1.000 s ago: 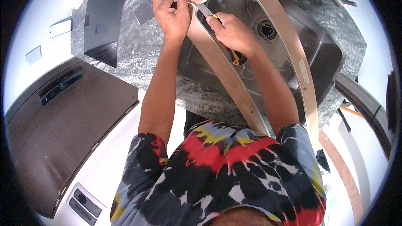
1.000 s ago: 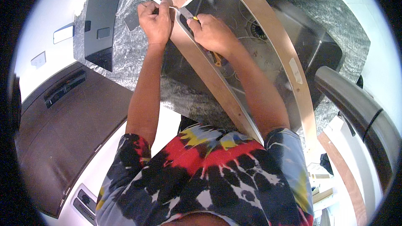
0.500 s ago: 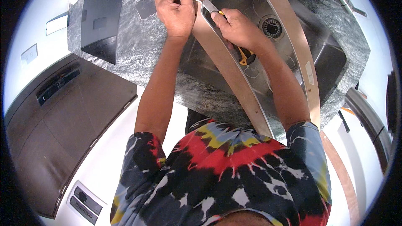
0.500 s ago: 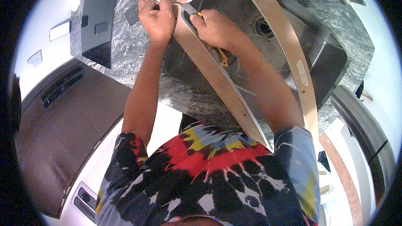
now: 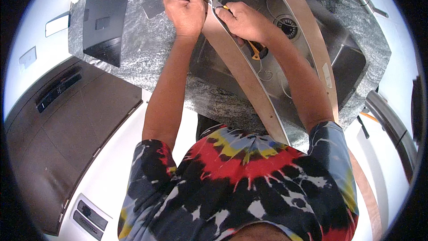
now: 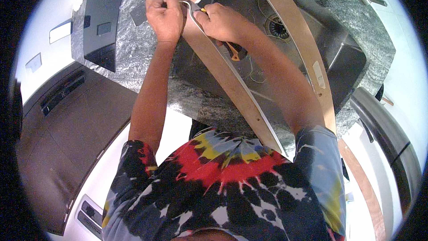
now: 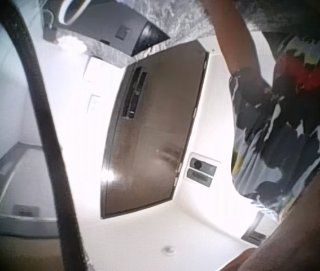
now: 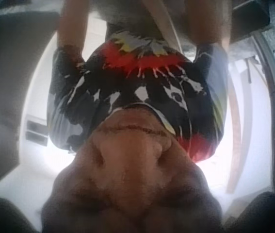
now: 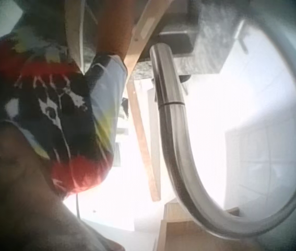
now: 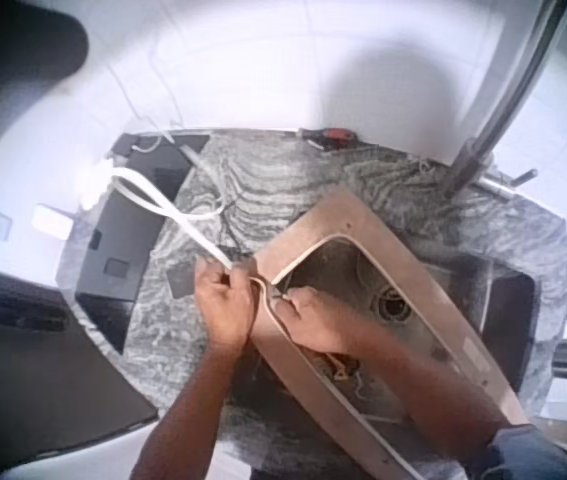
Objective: The person uses a utility knife to cut a white flexible trim strip along the edge of a wooden sink template placed on a granite countertop. The person repeatedly adjusts the strip and cuts it to fit the template's contour.
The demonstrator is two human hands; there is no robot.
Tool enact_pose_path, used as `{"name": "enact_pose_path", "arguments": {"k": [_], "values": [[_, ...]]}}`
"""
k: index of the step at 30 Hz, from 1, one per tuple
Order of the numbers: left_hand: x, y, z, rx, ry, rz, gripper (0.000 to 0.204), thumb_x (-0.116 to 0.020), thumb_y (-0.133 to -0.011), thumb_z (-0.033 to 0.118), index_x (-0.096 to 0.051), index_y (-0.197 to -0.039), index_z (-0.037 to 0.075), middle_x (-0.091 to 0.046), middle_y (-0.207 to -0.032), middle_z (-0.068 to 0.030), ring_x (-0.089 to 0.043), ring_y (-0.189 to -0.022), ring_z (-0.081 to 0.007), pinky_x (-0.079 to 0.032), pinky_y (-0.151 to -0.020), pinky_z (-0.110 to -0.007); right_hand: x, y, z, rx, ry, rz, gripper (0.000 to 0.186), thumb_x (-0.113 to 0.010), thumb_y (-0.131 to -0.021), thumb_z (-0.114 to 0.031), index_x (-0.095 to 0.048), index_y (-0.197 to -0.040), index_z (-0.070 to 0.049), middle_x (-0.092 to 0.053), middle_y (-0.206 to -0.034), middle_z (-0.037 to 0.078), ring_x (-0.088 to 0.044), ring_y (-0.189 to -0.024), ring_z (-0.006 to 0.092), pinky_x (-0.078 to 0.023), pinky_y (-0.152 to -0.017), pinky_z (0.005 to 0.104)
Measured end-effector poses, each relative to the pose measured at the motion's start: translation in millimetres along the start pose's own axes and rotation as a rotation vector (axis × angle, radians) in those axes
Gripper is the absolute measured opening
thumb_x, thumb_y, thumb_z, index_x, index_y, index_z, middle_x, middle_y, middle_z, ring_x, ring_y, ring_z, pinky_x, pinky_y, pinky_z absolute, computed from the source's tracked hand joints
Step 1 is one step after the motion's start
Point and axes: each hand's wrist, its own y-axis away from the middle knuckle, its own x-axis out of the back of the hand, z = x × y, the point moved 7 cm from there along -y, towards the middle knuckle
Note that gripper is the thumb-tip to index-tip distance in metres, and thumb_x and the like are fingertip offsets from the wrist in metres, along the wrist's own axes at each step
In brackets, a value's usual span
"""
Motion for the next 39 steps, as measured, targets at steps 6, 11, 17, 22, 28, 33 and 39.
{"name": "enact_pose_path", "arguments": {"k": [6, 11, 17, 22, 28, 33, 39], "values": [[14.9, 3.2, 20.2, -0.134, -0.174, -0.183, 0.039, -0.081, -0.088, 0.035, -0.071, -0.081, -0.003, -0.063, -0.097, -0.0173, -0.062, -0.093, -0.0308, -0.053, -0.082, -0.042, -0.5, 2.2, 6.6, 0.001, -0.138, -0.021, 0.047, -0.046, -0.110, -0.039, -0.056, -0.083, -0.003, -0.059, -0.058, 0.005, -0.059, -0.050, 0.0159, -0.047, -0.052, 0.0340], [44.3, 29.8, 45.5, 0.164, -0.298, -0.308, 0.054, -0.071, -0.093, 0.052, -0.076, -0.085, -0.001, -0.071, -0.074, -0.0228, -0.072, -0.069, -0.0385, -0.055, -0.066, -0.046, 3.3, 8.4, 2.2, -0.003, -0.093, 0.038, 0.046, -0.047, -0.109, -0.039, -0.056, -0.083, -0.002, -0.057, -0.057, 0.007, -0.059, -0.050, 0.0180, -0.047, -0.054, 0.0366], [29.6, 22.3, 44.5, 0.224, -0.421, -0.324, 0.065, -0.065, -0.095, 0.059, -0.075, -0.074, -0.001, -0.066, -0.064, -0.0245, -0.070, -0.065, -0.0442, -0.054, -0.062, -0.050, 4.5, 13.9, -4.3, -0.034, -0.007, 0.122, 0.049, -0.050, -0.105, -0.041, -0.064, -0.090, 0.003, -0.068, -0.069, 0.019, -0.068, -0.056, 0.0289, -0.055, -0.064, 0.0436], [7.3, 7.7, 32.1, 0.165, -0.459, -0.240, 0.058, -0.070, -0.088, 0.055, -0.076, -0.076, -0.001, -0.068, -0.067, -0.0239, -0.070, -0.069, -0.0457, -0.056, -0.066, -0.048, 0.9, 10.1, 5.1, -0.035, -0.071, 0.104, 0.047, -0.050, -0.105, -0.041, -0.065, -0.091, 0.001, -0.067, -0.068, 0.017, -0.068, -0.057, 0.0293, -0.054, -0.063, 0.0438], [9.1, 12.7, 8.1, 0.218, -0.245, -0.114, 0.041, -0.067, -0.088, 0.038, -0.074, -0.071, 0.001, -0.068, -0.067, -0.0218, -0.069, -0.064, -0.0407, -0.054, -0.064, -0.047, 5.9, 11.2, 7.7, 0.107, 0.052, 0.267, 0.046, -0.049, -0.106, -0.040, -0.064, -0.090, 0.001, -0.066, -0.067, 0.017, -0.068, -0.057, 0.0287, -0.053, -0.063, 0.0443], [7.1, 17.6, -0.4, 0.220, -0.173, -0.039, 0.040, -0.065, -0.092, 0.034, -0.071, -0.070, 0.001, -0.065, -0.060, -0.0182, -0.065, -0.055, -0.0350, -0.052, -0.061, -0.045, 18.3, 26.4, 6.2, -0.045, -0.170, 0.244, 0.045, -0.051, -0.106, -0.039, -0.063, -0.092, 0.002, -0.065, -0.067, 0.018, -0.067, -0.056, 0.0270, -0.053, -0.060, 0.0434], [10.7, 18.4, 0.8, 0.240, -0.159, -0.040, 0.039, -0.064, -0.093, 0.031, -0.067, -0.069, 0.001, -0.065, -0.066, -0.0216, -0.065, -0.060, -0.0374, -0.052, -0.064, -0.046, 13.5, 27.1, 15.9, -0.073, -0.078, 0.098, 0.048, -0.051, -0.106, -0.040, -0.064, -0.093, 0.004, -0.068, -0.072, 0.018, -0.069, -0.062, 0.0310, -0.054, -0.066, 0.0447]]}}
